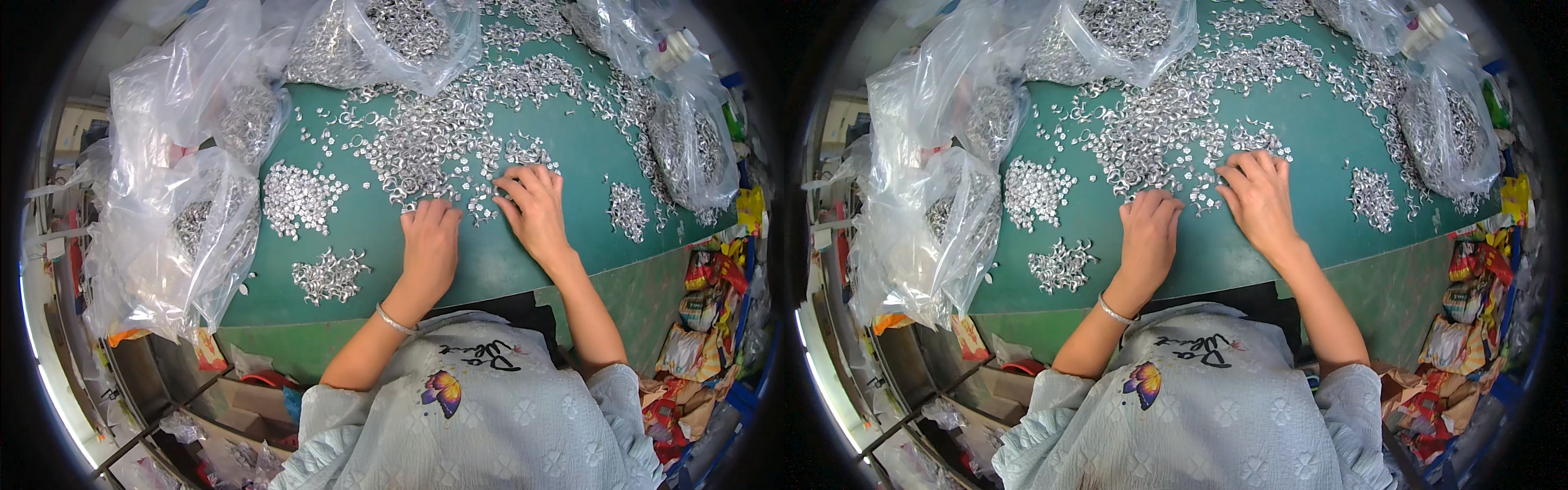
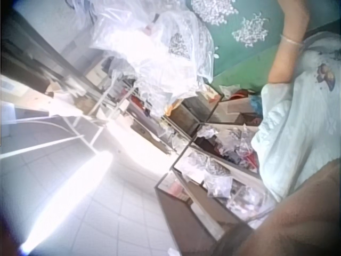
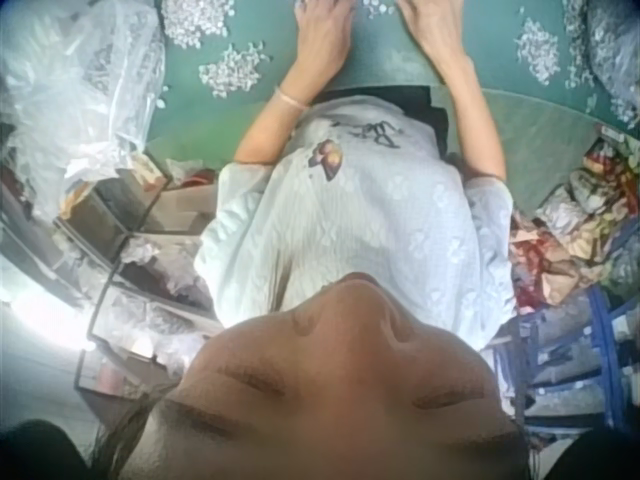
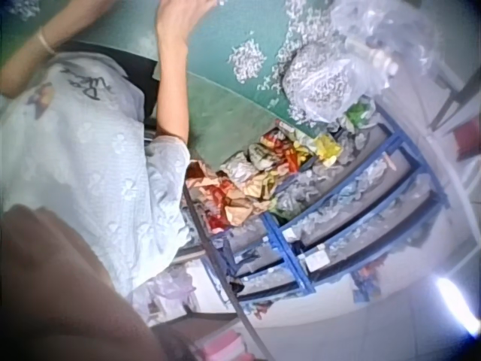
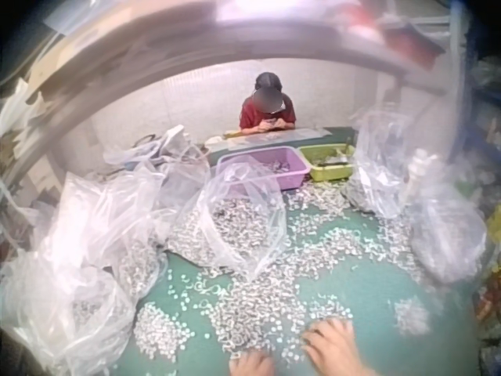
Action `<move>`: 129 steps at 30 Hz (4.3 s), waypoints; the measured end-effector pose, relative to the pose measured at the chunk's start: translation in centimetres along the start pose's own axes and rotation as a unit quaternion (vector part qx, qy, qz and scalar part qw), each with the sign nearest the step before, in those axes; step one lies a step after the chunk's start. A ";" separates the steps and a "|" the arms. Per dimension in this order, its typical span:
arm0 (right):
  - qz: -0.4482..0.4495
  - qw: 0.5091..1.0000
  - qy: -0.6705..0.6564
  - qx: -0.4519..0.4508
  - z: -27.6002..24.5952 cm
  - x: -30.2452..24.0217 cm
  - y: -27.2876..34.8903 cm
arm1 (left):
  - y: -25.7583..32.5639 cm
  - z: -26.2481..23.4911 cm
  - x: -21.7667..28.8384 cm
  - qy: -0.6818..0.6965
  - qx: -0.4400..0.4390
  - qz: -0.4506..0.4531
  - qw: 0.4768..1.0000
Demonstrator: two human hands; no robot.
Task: The person sorts small metal decorative items by hand on a green workstation table, picking them up from a large pile and placing them into different plastic bags.
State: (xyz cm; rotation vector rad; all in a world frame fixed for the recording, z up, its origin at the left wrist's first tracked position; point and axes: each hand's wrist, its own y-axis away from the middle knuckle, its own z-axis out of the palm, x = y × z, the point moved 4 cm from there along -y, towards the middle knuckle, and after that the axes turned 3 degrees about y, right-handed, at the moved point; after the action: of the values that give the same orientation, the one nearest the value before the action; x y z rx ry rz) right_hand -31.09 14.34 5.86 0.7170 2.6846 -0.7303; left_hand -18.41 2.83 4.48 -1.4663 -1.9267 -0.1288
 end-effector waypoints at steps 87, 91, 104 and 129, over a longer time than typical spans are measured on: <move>-0.031 0.997 -0.062 -0.024 3.2 -7.0 0.5 | 7.9 -5.2 -1.7 -0.062 0.104 -0.109 0.987; 0.030 0.992 -0.112 0.043 1.4 -5.3 1.5 | 7.0 -4.5 -0.7 -0.004 0.088 -0.106 0.990; 0.083 0.995 -0.039 0.048 1.0 -2.5 -0.2 | 7.3 -3.1 -0.4 -0.033 0.038 -0.108 0.993; 0.101 0.987 0.119 0.030 -0.3 1.4 -0.9 | 7.1 -3.8 -1.6 -0.015 0.058 -0.095 0.994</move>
State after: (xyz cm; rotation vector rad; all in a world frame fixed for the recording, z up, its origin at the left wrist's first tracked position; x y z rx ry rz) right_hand -32.73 14.38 5.94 1.1379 2.7514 -0.7159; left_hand -10.26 2.23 4.05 -1.2148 -2.0591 -0.0794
